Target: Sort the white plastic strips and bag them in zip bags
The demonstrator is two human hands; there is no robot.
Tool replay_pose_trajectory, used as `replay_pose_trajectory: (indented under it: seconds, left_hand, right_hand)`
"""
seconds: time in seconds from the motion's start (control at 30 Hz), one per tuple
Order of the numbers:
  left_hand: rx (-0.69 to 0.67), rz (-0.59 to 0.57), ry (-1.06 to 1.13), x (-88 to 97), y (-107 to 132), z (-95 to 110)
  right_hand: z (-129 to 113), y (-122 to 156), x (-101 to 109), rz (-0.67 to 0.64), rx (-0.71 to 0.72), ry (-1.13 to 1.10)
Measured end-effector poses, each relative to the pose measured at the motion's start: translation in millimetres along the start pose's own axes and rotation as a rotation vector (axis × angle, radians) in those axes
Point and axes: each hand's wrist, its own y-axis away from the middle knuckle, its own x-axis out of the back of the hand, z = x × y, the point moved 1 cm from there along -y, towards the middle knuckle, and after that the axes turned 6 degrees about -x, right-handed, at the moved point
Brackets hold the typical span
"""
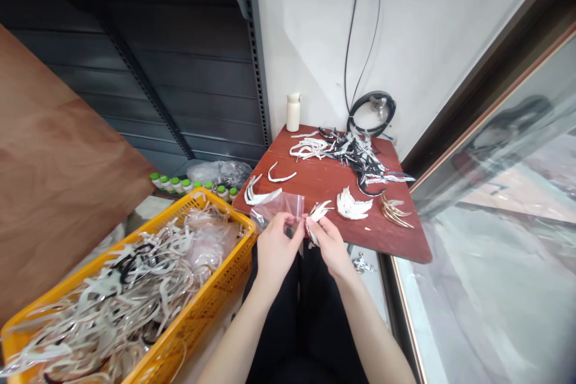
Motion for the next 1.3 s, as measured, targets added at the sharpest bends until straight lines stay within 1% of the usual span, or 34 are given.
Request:
replay_pose_trajectory:
  seconds: [0.13,0.27,0.4,0.5,0.6,0.77,0.93,1.03,1.13,1.3]
  left_hand:
    - [-0.021,-0.025,-0.039,7.8,5.3,3.9]
    - [-0.047,-0.006,0.017,13.4,10.5,6.1]
    - [-0.086,-0.084,-0.119,14.4,14.7,5.4]
    - [-0.099,-0.114,-0.165,16.3,15.4,4.3]
    - [-0.083,-0.125,-0.095,21.1,13.7,3.0]
    - [-0.028,-0.142,0.14,27.7,11.1,-4.8]
    - [0.055,-0.212,0.345,24.3,12.2,-20.8]
    - [0.088,-0.242,0.433,22.1,12.8,-26.3]
    - [0.1,-0.257,0.472,22.3,12.9,-26.1]
    - [0.096,-0.262,0.429,24.0,14.3,-25.8]
  right_hand:
    - [-2.9,5.0,-1.9,-0.01,0.014,0.017]
    - [-3.4,7.5,-3.0,-0.02,0.011,0.016]
    - [1.1,8.3,-3.0,-0.012,0.031,0.078]
    - [3.6,9.3,-4.5,-0.038,0.013,0.056]
    - [3.3,10.3,-6.5,-0.047,-0.018,0.032]
    - [1.3,11.1,-8.4,-0.038,-0.026,-0.004]
    - [1.6,11.3,-8.7,-0.029,-0.013,0.008]
    - [3.0,10.9,-8.5,-0.029,-0.011,0.026]
    - [5.0,10.3,-8.3,-0.045,-0.006,0.023]
    - [7.4,9.4,-8.6,-0.04,0.009,0.051]
